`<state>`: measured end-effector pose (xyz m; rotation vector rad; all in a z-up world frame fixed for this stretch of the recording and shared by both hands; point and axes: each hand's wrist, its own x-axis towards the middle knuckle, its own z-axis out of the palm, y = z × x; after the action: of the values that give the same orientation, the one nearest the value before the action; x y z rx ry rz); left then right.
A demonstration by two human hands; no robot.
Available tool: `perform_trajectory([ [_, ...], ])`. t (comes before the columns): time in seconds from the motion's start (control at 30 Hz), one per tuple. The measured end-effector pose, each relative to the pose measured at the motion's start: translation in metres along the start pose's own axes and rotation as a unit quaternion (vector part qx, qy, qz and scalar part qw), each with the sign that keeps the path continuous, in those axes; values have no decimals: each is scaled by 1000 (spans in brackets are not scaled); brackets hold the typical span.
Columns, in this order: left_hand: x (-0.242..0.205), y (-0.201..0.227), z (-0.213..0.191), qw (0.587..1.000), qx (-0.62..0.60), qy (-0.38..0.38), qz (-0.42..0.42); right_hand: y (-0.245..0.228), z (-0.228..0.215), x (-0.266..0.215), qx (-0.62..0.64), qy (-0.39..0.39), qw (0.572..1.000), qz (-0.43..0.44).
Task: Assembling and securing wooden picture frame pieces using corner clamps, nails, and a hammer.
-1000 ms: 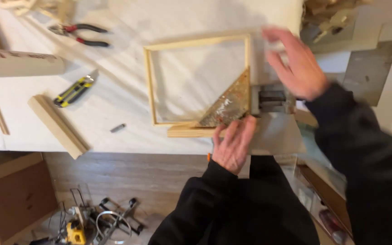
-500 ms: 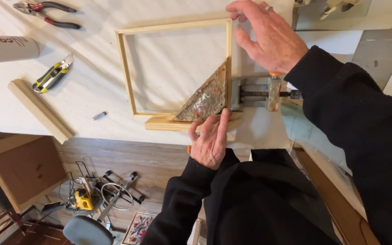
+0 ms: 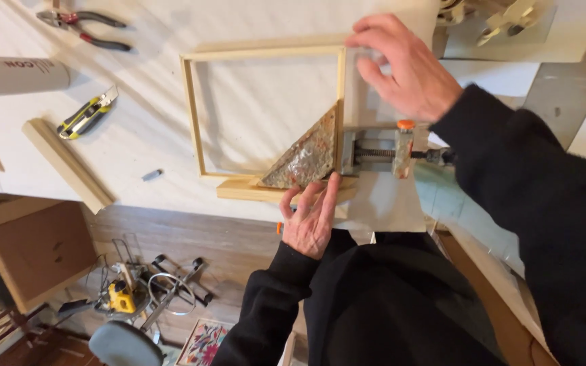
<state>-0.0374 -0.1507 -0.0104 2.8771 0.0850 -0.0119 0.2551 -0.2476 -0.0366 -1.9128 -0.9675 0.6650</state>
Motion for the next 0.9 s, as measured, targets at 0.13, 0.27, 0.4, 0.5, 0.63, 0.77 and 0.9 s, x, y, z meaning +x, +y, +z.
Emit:
perform_trajectory([
  [0.13, 3, 1, -5, 1000, 2, -4, -10, 10, -31, -74, -67, 10, 996, -50],
  [0.27, -1, 0, -1, 1000, 0, -9, -12, 48, -43, -167, -295, -28, 952, -71],
  [0.4, 1, 0, -3, 1000, -7, 9, -9, 78, -35, -220, -291, -15, 954, -70],
  [0.5, 0, 1, -1, 1000, 11, -4, -8, 93, -29, -220, -151, -20, 988, 29],
  [0.63, -2, 3, 0, 1000, -3, -28, -6, 79, -30, -204, 3, -25, 979, 202],
  [0.77, 3, 2, 1, 1000, 0, -6, -16, 52, -38, -184, -103, -12, 992, 71],
  [0.9, -1, 2, -2, 1000, 18, -5, -11, 116, -15, -209, 51, -130, 989, 47],
])
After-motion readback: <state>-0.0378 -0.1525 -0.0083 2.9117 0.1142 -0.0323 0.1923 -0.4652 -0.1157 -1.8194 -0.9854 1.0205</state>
